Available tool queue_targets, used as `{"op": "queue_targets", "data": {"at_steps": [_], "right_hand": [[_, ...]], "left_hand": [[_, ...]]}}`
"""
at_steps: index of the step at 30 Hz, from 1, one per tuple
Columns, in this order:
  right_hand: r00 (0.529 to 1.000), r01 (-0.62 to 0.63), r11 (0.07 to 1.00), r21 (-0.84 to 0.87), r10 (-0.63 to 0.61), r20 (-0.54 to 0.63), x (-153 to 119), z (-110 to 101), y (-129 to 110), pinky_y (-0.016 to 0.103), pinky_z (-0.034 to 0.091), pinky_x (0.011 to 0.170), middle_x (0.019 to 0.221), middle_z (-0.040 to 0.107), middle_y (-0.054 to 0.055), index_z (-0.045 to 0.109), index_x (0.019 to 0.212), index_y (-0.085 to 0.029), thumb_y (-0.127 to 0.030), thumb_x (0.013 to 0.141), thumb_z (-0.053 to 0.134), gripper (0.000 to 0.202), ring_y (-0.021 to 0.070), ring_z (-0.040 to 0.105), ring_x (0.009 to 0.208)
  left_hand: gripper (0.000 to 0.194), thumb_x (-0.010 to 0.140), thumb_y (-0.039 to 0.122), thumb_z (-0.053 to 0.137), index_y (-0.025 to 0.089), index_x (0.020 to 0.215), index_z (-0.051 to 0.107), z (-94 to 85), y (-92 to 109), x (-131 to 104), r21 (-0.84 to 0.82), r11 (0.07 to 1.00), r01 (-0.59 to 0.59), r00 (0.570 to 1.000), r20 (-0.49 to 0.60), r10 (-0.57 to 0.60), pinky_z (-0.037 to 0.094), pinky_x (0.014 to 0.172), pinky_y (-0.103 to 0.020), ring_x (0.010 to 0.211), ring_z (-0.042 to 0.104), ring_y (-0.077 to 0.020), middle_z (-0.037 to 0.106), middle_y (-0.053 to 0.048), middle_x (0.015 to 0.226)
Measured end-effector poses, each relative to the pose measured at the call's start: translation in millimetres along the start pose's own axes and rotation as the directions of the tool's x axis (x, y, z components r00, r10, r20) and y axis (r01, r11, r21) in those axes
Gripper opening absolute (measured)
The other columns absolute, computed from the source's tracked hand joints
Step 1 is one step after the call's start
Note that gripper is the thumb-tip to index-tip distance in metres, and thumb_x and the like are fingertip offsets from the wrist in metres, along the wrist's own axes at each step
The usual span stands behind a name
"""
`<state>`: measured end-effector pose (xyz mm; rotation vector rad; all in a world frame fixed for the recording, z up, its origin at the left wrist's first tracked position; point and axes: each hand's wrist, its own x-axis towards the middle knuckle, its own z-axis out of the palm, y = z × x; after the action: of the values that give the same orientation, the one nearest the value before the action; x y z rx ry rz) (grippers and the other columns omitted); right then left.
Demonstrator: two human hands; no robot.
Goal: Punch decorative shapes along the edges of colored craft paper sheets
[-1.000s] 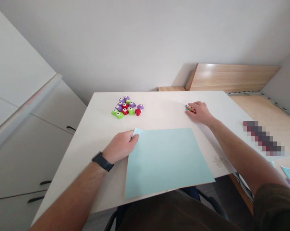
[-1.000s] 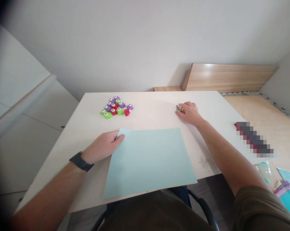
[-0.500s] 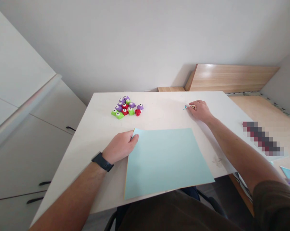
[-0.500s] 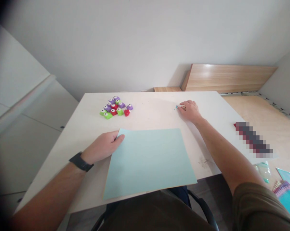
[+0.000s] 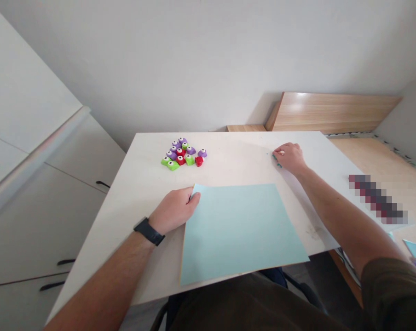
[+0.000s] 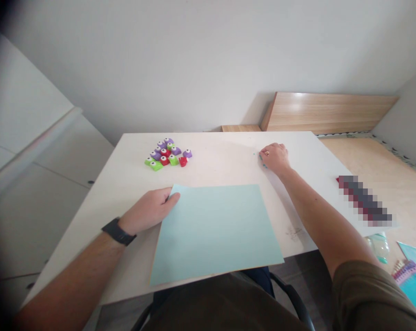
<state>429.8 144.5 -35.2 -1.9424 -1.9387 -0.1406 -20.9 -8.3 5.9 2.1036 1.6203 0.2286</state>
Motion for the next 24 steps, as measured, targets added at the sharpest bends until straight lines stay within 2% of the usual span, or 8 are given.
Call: {"op": "queue_targets", "data": {"at_steps": [6,10,13,17,22,24], "right_hand": [[0.997,0.075,0.997,0.015,-0.075,-0.022,-8.8,-7.4,-0.6,0.052,0.039,0.103,0.113,0.071,0.013,0.08,0.107,-0.024,-0.042,0.093,0.054,0.034,0.0341,0.056,0.113],[0.982,0.165,0.986,-0.003,-0.164,0.094,-11.5,-2.0,-6.1,0.056,0.037,0.104,0.128,0.066,0.01,0.078,0.12,-0.033,-0.036,0.095,0.049,0.038,0.0356,0.051,0.119],[0.979,0.137,0.989,-0.054,-0.127,0.157,-11.1,0.1,-5.2,0.06,0.036,0.103,0.134,0.063,0.01,0.078,0.119,-0.035,-0.033,0.093,0.049,0.039,0.0386,0.048,0.123],[0.995,0.074,0.996,-0.057,-0.07,0.074,-11.6,-4.4,1.2,0.058,0.036,0.105,0.132,0.065,0.009,0.081,0.108,-0.032,-0.031,0.091,0.05,0.036,0.0371,0.05,0.123],[0.987,0.16,0.987,-0.003,-0.16,0.022,-19.1,-21.7,10.1,0.05,0.037,0.11,0.115,0.072,0.01,0.079,0.106,-0.024,-0.029,0.091,0.05,0.033,0.0296,0.061,0.116],[0.991,0.133,0.991,0.003,-0.133,0.019,-23.5,-29.4,13.8,0.047,0.044,0.104,0.11,0.073,0.011,0.078,0.108,-0.023,-0.033,0.089,0.056,0.031,0.0289,0.064,0.108]], "left_hand": [[0.038,0.1,0.044,0.037,0.023,0.069,0.043,2.2,-1.5,0.6,0.0,1.0,-0.001,1.0,-0.011,0.001,0.03,0.063,-0.033,0.066,0.055,-0.0201,0.06,-0.003,0.068],[0.039,0.1,0.045,0.037,0.023,0.068,0.042,3.0,-3.1,0.2,0.0,1.0,0.0,1.0,-0.015,0.0,0.029,0.062,-0.033,0.065,0.054,-0.0197,0.058,-0.002,0.066],[0.039,0.1,0.044,0.037,0.023,0.069,0.043,2.1,-2.9,-0.3,-0.005,1.0,-0.005,1.0,-0.008,0.005,0.029,0.063,-0.033,0.066,0.055,-0.0196,0.059,-0.002,0.067],[0.037,0.101,0.042,0.037,0.022,0.07,0.045,1.4,-2.2,-0.3,-0.003,1.0,-0.013,1.0,-0.006,0.013,0.029,0.063,-0.033,0.067,0.056,-0.0195,0.061,-0.003,0.069],[0.037,0.101,0.041,0.038,0.022,0.07,0.044,2.3,-2.2,-0.1,0.014,1.0,-0.01,1.0,-0.014,0.011,0.029,0.063,-0.033,0.067,0.055,-0.0191,0.061,-0.003,0.069],[0.037,0.101,0.041,0.037,0.022,0.07,0.043,2.1,-2.0,-0.3,0.02,1.0,-0.01,1.0,-0.014,0.01,0.029,0.063,-0.033,0.067,0.055,-0.019,0.06,-0.003,0.069]]}}
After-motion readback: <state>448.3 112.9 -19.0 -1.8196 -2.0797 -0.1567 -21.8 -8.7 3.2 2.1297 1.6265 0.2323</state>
